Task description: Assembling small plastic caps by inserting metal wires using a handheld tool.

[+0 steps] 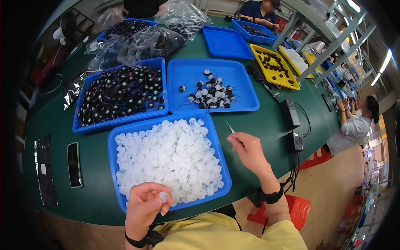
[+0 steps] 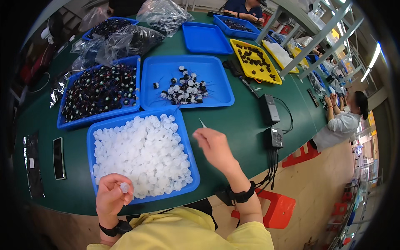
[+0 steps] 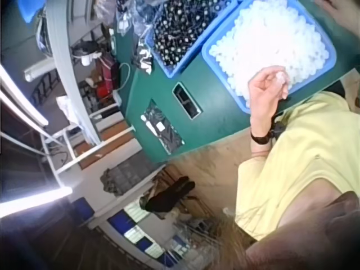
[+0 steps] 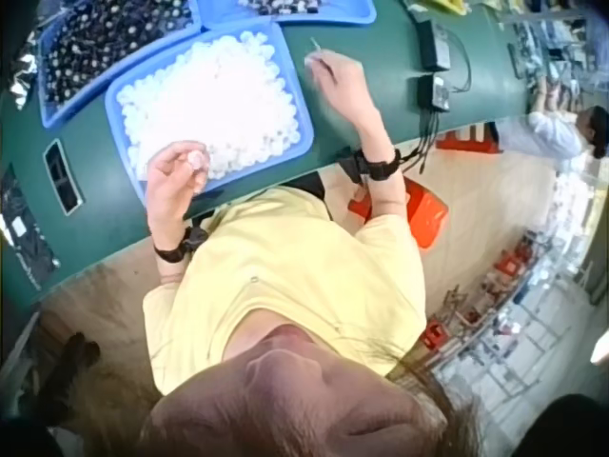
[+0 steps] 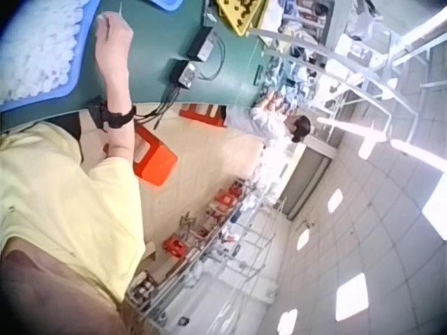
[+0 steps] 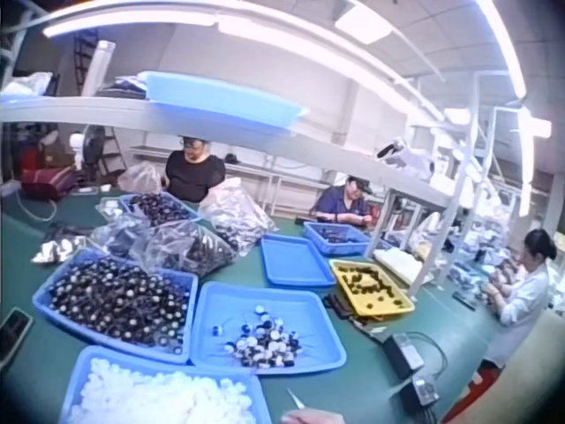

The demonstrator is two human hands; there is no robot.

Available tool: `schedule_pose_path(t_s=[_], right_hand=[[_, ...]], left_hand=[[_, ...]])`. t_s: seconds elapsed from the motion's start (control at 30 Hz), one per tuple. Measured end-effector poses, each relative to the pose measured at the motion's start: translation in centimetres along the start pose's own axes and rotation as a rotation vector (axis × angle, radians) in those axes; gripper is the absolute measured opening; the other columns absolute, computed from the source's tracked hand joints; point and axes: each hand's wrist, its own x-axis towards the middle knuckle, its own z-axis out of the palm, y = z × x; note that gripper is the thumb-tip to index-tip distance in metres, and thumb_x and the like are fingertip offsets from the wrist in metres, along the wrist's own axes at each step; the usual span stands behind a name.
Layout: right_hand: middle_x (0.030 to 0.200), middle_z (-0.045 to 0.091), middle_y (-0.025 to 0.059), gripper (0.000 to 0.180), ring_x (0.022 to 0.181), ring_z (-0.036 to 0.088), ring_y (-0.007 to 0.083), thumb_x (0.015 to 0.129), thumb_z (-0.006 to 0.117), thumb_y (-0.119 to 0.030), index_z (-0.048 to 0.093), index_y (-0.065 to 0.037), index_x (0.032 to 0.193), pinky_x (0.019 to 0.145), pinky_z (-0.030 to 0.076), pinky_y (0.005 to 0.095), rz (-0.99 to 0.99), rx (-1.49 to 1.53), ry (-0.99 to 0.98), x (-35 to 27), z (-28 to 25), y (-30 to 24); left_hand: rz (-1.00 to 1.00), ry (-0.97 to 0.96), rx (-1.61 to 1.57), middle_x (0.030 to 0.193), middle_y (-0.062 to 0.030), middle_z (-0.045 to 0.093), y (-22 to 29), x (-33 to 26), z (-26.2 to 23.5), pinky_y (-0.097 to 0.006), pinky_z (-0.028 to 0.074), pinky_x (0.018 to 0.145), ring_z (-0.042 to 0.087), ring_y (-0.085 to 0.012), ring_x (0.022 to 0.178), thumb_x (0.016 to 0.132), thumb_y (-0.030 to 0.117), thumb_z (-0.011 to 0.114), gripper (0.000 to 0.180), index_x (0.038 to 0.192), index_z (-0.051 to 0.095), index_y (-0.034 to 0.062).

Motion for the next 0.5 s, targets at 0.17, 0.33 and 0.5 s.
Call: schedule_pose_path(t_s=[0.17,0.33,0.5], right_hand=[[0.083,0.045,0.0080,0.032,0.071,0.047,0.0193,0.085,0.052,-0.008,0.046,0.004,0.114,0.066,0.042,0.0283,-0.006,0.255,-0.421,-0.4,0.1,-5.7],[0.088,0.048,0.0134,0.024,0.077,0.051,0.0261,0.088,0.045,-0.006,0.047,0.003,0.110,0.070,0.042,0.0317,-0.146,0.216,-0.396,-1.1,1.4,-8.2],[0.086,0.052,0.0155,0.016,0.075,0.054,0.0323,0.088,0.047,-0.005,0.051,0.001,0.103,0.066,0.045,0.0350,-0.212,0.180,-0.482,-1.2,2.1,-9.2]], left_hand=[[-0.100,-0.094,0.003,0.081,-0.0179,0.061,-0.1,0.1,0.2,-0.024,0.043,0.054,0.054,-0.0148,0.062,0.079,-0.003,0.053,0.022,0.100,0.058,-0.0100],[-0.123,-0.098,0.015,0.081,-0.0173,0.061,0.2,-0.3,0.0,-0.022,0.044,0.056,0.054,-0.0126,0.063,0.081,-0.001,0.053,0.023,0.102,0.057,-0.0096],[-0.142,-0.174,0.172,0.085,-0.0129,0.062,0.0,-0.3,0.9,-0.022,0.047,0.061,0.055,-0.0102,0.068,0.080,-0.002,0.058,0.022,0.102,0.059,-0.0053]])
